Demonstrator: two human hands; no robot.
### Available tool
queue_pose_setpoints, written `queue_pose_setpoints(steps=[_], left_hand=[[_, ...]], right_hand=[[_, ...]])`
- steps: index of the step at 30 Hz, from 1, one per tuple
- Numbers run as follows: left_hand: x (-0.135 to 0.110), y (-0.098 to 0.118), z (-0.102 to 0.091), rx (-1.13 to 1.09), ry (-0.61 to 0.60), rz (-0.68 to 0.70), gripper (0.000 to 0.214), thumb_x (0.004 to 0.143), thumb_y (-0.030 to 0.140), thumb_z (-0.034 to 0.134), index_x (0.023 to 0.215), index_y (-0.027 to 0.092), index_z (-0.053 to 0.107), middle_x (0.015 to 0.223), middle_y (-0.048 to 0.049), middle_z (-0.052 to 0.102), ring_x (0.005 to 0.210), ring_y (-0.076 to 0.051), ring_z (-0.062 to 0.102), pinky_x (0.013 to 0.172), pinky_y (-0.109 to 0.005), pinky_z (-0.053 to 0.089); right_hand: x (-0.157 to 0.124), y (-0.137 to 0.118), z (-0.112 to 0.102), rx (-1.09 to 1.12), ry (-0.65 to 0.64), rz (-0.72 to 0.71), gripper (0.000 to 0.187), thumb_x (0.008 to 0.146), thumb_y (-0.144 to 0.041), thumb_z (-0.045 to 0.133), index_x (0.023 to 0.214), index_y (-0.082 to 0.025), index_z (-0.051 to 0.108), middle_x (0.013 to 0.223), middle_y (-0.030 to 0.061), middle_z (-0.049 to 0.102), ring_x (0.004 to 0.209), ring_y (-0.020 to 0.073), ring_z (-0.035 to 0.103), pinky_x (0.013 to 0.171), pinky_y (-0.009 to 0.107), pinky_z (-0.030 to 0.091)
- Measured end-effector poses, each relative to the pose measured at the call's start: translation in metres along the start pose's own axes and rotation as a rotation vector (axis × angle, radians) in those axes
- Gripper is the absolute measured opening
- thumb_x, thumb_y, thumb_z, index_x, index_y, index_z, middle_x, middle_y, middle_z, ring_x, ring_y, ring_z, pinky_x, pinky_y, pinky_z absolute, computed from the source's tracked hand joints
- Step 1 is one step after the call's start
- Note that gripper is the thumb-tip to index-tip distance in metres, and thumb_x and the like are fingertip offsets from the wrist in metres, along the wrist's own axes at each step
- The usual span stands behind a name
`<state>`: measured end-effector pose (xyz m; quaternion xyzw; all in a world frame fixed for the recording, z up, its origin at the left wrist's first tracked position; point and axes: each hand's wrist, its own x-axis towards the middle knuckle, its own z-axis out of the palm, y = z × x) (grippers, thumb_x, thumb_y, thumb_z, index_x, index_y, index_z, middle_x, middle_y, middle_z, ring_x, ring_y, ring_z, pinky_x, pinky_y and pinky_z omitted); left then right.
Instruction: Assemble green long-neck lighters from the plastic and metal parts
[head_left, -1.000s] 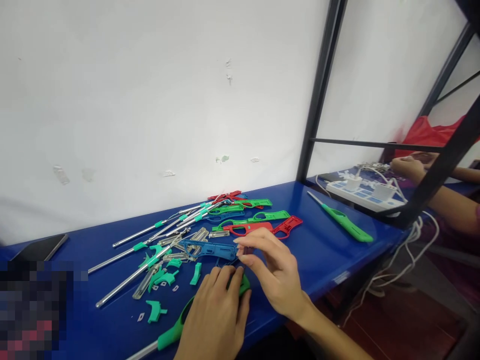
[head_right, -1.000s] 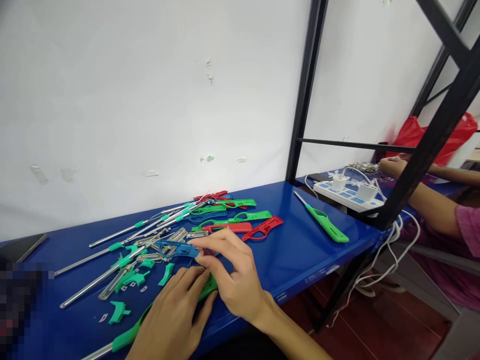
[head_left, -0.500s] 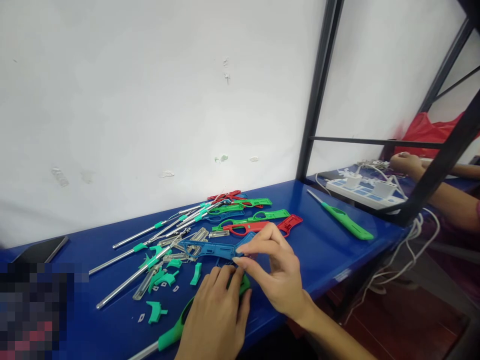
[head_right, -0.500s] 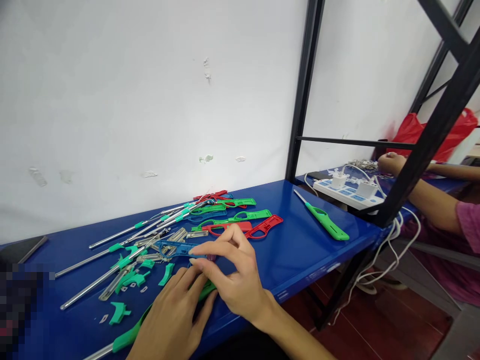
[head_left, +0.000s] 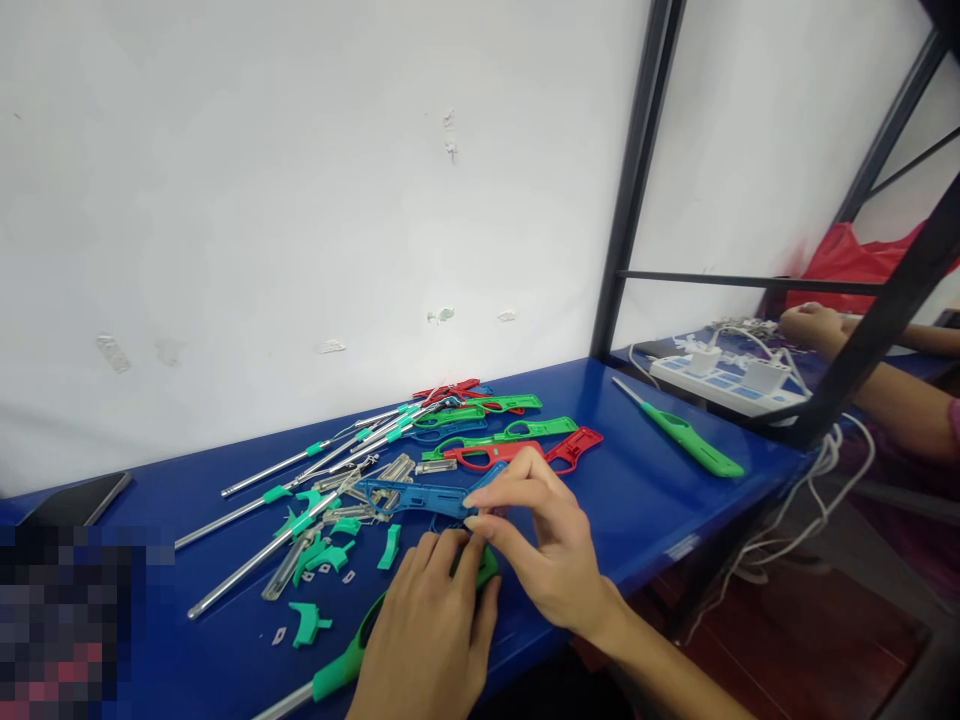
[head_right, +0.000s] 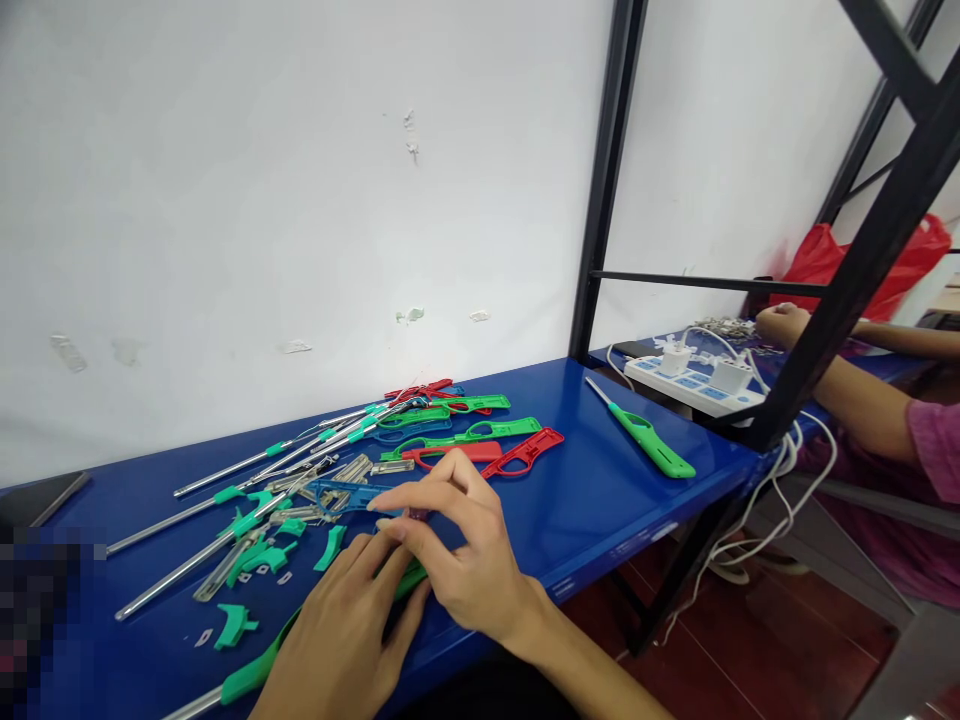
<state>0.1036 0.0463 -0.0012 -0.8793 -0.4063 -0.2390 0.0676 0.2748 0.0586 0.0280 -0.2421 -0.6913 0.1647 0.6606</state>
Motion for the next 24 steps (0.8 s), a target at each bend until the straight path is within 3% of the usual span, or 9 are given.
queue_pose_setpoints(steps=[6,8,14,16,20,24], left_hand=[[0.0008,0.0007,0.0011,-0.006,-0.007,-0.002,0.017,0.106,0.022,0.051,0.115,0.024,0.065,0.110,-0.0053,0.074,0.098,-0.027,0.072,0.087,-0.046,0.060],[0.0000,0.0014,0.0006,-0.010,-0.004,0.000,0.018,0.106,0.022,0.051,0.117,0.025,0.065,0.110,-0.0049,0.074,0.097,-0.027,0.072,0.089,-0.047,0.060],[0.0005,0.0029,-0.0008,-0.003,0.005,-0.005,0.023,0.105,0.020,0.050,0.123,0.022,0.064,0.109,-0.0072,0.074,0.095,-0.028,0.072,0.083,-0.048,0.061],[0.0009,0.0031,-0.0006,0.001,-0.001,-0.006,0.023,0.105,0.021,0.050,0.122,0.022,0.065,0.111,-0.0079,0.074,0.097,-0.029,0.073,0.084,-0.048,0.062],[0.0009,0.0028,-0.0003,0.007,-0.023,-0.010,0.023,0.106,0.022,0.050,0.119,0.021,0.068,0.114,-0.0086,0.075,0.101,-0.029,0.073,0.085,-0.047,0.062],[0.0007,0.0021,-0.0010,0.009,-0.041,-0.017,0.025,0.107,0.023,0.049,0.123,0.022,0.068,0.115,-0.0079,0.075,0.102,-0.028,0.072,0.087,-0.045,0.061]], right_hand=[[-0.0009,-0.0032,-0.0023,0.040,-0.115,-0.018,0.053,0.112,-0.012,0.048,0.155,-0.039,0.061,0.121,0.0046,0.074,0.099,0.0182,0.073,0.088,0.036,0.060],[-0.0015,-0.0023,-0.0014,0.048,-0.107,-0.024,0.054,0.111,-0.011,0.048,0.154,-0.042,0.062,0.117,0.0025,0.076,0.095,0.0172,0.073,0.087,0.034,0.061],[0.0002,0.0000,-0.0005,-0.003,0.012,0.026,0.041,0.101,-0.015,0.075,0.132,-0.041,0.077,0.094,-0.0013,0.065,0.086,0.0161,0.066,0.082,0.031,0.058],[0.0005,-0.0012,-0.0015,-0.011,0.007,0.038,0.037,0.103,-0.018,0.072,0.133,-0.040,0.077,0.097,-0.0003,0.065,0.088,0.0164,0.066,0.082,0.031,0.058],[0.0000,-0.0029,-0.0028,-0.016,-0.043,0.054,0.045,0.113,-0.018,0.049,0.150,-0.037,0.066,0.114,0.0042,0.072,0.096,0.0176,0.069,0.088,0.035,0.058],[-0.0005,0.0006,-0.0020,-0.023,-0.019,0.041,0.042,0.111,-0.016,0.056,0.144,-0.038,0.070,0.110,0.0026,0.074,0.093,0.0179,0.070,0.085,0.034,0.059]])
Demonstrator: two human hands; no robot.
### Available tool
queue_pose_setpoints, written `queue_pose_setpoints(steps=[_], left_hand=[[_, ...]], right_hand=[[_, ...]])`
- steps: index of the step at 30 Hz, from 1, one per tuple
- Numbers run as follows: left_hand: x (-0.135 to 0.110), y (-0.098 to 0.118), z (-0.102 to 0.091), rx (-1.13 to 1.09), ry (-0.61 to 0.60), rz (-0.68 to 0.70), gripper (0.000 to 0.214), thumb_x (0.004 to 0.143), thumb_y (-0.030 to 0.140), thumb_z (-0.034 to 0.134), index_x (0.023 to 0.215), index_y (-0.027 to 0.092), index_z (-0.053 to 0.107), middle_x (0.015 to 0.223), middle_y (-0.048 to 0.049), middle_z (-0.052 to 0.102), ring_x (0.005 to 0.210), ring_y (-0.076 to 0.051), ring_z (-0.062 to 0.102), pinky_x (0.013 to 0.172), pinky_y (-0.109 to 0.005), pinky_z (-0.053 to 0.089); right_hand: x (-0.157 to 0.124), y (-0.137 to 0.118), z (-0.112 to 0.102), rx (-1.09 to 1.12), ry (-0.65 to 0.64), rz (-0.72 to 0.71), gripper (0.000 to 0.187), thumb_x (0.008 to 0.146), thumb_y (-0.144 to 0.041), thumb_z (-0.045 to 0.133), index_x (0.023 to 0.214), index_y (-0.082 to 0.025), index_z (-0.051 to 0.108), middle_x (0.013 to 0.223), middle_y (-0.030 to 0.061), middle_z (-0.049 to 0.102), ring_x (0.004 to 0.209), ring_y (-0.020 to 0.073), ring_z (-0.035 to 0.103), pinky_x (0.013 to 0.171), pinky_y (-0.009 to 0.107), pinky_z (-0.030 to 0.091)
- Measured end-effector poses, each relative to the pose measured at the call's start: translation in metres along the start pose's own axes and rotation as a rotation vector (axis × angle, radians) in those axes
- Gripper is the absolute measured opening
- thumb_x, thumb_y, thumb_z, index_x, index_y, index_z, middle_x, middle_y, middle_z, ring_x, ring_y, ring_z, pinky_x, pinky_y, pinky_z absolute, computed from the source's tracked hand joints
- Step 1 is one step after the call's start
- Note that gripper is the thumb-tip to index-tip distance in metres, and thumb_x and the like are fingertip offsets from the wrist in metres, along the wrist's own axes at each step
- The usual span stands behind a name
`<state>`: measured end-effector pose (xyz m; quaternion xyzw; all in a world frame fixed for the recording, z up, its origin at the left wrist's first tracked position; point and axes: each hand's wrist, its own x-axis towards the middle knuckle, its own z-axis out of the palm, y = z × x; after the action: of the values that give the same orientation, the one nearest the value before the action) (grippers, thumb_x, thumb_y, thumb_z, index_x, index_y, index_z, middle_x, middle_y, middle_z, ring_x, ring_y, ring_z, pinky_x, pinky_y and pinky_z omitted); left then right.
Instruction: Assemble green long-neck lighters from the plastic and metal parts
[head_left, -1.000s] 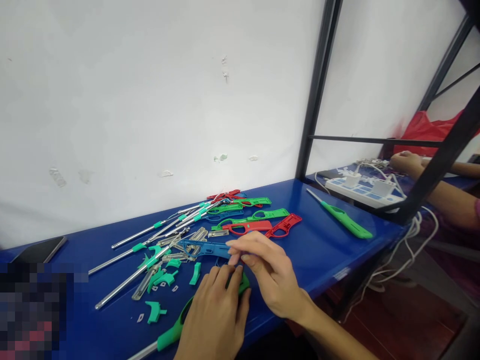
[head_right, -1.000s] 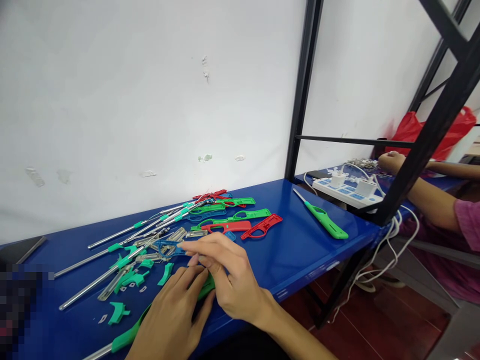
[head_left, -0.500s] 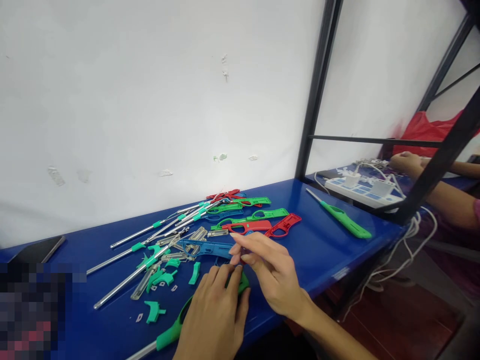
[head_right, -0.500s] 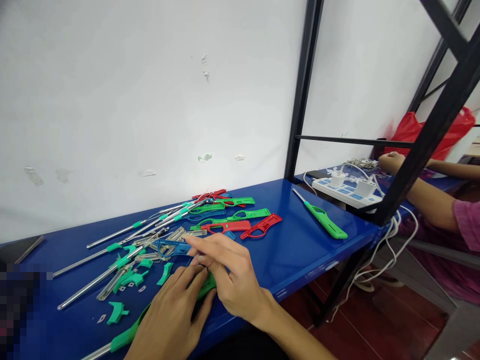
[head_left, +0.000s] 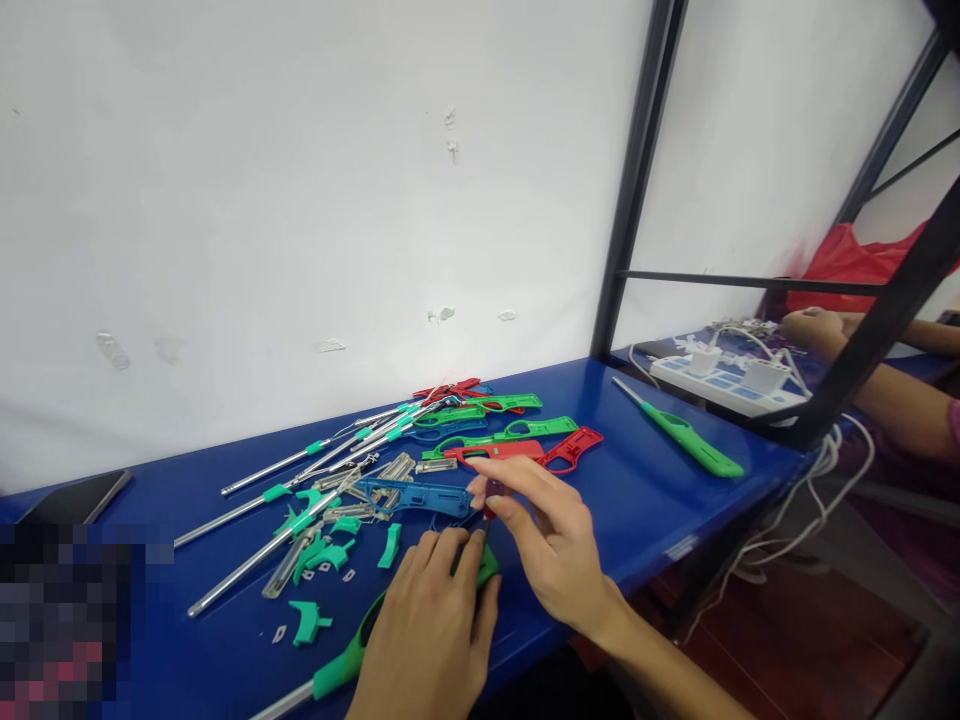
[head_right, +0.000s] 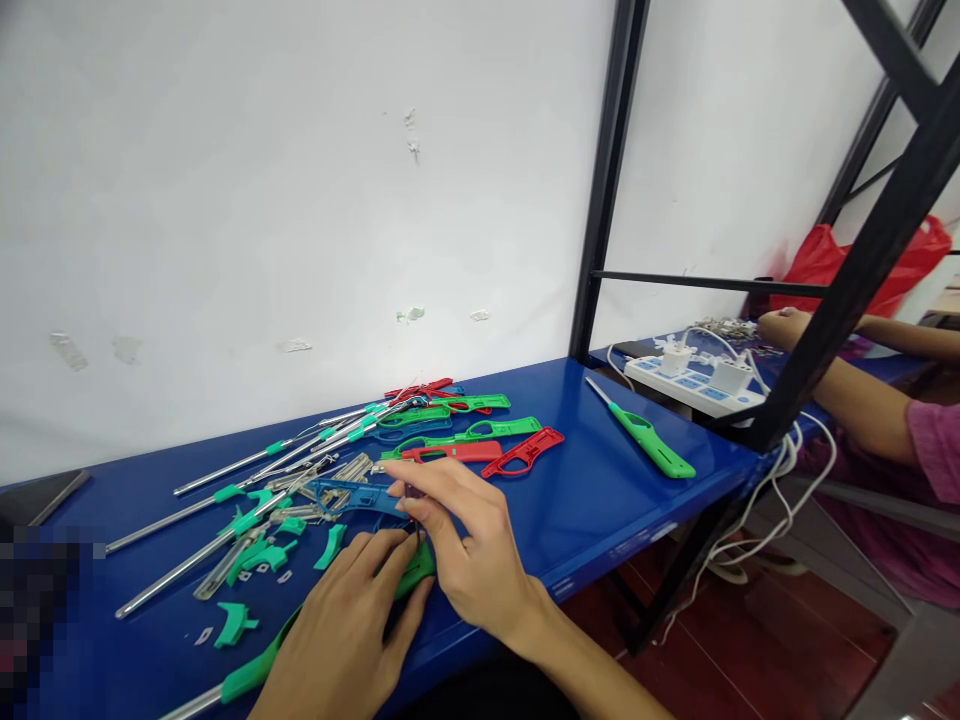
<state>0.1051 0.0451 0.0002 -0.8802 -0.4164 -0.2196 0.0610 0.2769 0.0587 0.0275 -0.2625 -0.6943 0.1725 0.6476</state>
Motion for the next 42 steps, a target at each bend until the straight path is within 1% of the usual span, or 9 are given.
queue_pose_setpoints(steps=[4,6,12,19,26,32,36,38,42], left_hand=[[0.000,0.000,0.000,-0.009,-0.016,-0.009,0.025,0.108,0.023,0.050,0.127,0.024,0.066,0.117,-0.0062,0.074,0.104,-0.026,0.071,0.090,-0.045,0.060],[-0.001,-0.001,0.000,-0.010,-0.018,-0.009,0.025,0.108,0.024,0.050,0.128,0.025,0.066,0.118,-0.0063,0.074,0.104,-0.027,0.072,0.091,-0.046,0.060],[0.000,0.000,0.000,-0.006,-0.028,-0.014,0.025,0.108,0.024,0.050,0.128,0.023,0.066,0.120,-0.0072,0.074,0.106,-0.028,0.072,0.091,-0.046,0.060],[-0.001,0.001,0.000,-0.014,-0.019,-0.016,0.025,0.107,0.022,0.049,0.127,0.024,0.065,0.117,-0.0060,0.074,0.104,-0.028,0.072,0.090,-0.049,0.061],[0.000,-0.001,0.000,-0.002,-0.011,-0.002,0.026,0.108,0.023,0.049,0.127,0.024,0.066,0.116,-0.0065,0.074,0.102,-0.028,0.072,0.087,-0.048,0.062],[-0.002,0.002,-0.002,0.032,0.012,0.011,0.035,0.109,0.024,0.048,0.139,0.021,0.065,0.123,-0.0093,0.073,0.108,-0.028,0.072,0.092,-0.047,0.062],[-0.001,0.002,-0.006,0.057,0.024,0.012,0.037,0.108,0.026,0.048,0.140,0.024,0.066,0.115,-0.0083,0.073,0.099,-0.024,0.073,0.086,-0.041,0.063],[-0.001,0.001,-0.009,0.076,0.032,0.014,0.037,0.107,0.026,0.049,0.138,0.025,0.068,0.109,-0.0080,0.073,0.095,-0.025,0.073,0.083,-0.041,0.063],[-0.007,-0.005,-0.014,0.128,0.044,0.027,0.042,0.102,0.024,0.051,0.141,0.025,0.068,0.112,-0.0115,0.074,0.094,-0.030,0.076,0.078,-0.045,0.065]], right_hand=[[0.000,0.002,0.001,-0.024,0.079,0.000,0.025,0.100,-0.019,0.077,0.121,-0.034,0.080,0.094,0.0011,0.066,0.084,0.0184,0.064,0.078,0.034,0.058],[0.000,0.000,0.001,-0.031,0.091,-0.001,0.025,0.098,-0.020,0.081,0.118,-0.035,0.081,0.091,0.0002,0.063,0.081,0.0179,0.062,0.077,0.034,0.058],[0.001,-0.005,-0.001,-0.027,-0.018,-0.005,0.044,0.110,-0.016,0.055,0.146,-0.037,0.068,0.115,0.0049,0.072,0.103,0.0207,0.068,0.092,0.038,0.058],[-0.002,0.000,0.000,-0.045,0.093,-0.039,0.026,0.099,-0.014,0.077,0.114,-0.034,0.082,0.091,0.0015,0.068,0.085,0.0194,0.063,0.077,0.035,0.055],[0.000,0.000,0.000,-0.090,0.124,-0.064,0.018,0.097,-0.021,0.081,0.110,-0.033,0.084,0.086,0.0011,0.068,0.079,0.0194,0.065,0.073,0.036,0.057],[0.008,-0.003,-0.041,-0.201,0.291,-0.024,0.017,0.094,-0.021,0.085,0.106,-0.031,0.079,0.092,0.0000,0.070,0.084,0.0191,0.064,0.076,0.033,0.054],[0.000,-0.001,-0.073,-0.301,0.361,0.102,0.017,0.092,-0.028,0.087,0.104,-0.027,0.075,0.092,0.0000,0.071,0.077,0.0181,0.066,0.070,0.031,0.056],[-0.008,0.002,-0.082,-0.351,0.309,0.189,0.020,0.089,-0.032,0.090,0.102,-0.025,0.075,0.089,-0.0002,0.074,0.075,0.0184,0.070,0.067,0.029,0.057],[-0.022,0.013,-0.087,-0.422,0.099,0.323,0.019,0.085,-0.035,0.092,0.095,-0.024,0.080,0.081,-0.0012,0.075,0.073,0.0202,0.074,0.067,0.028,0.058]])
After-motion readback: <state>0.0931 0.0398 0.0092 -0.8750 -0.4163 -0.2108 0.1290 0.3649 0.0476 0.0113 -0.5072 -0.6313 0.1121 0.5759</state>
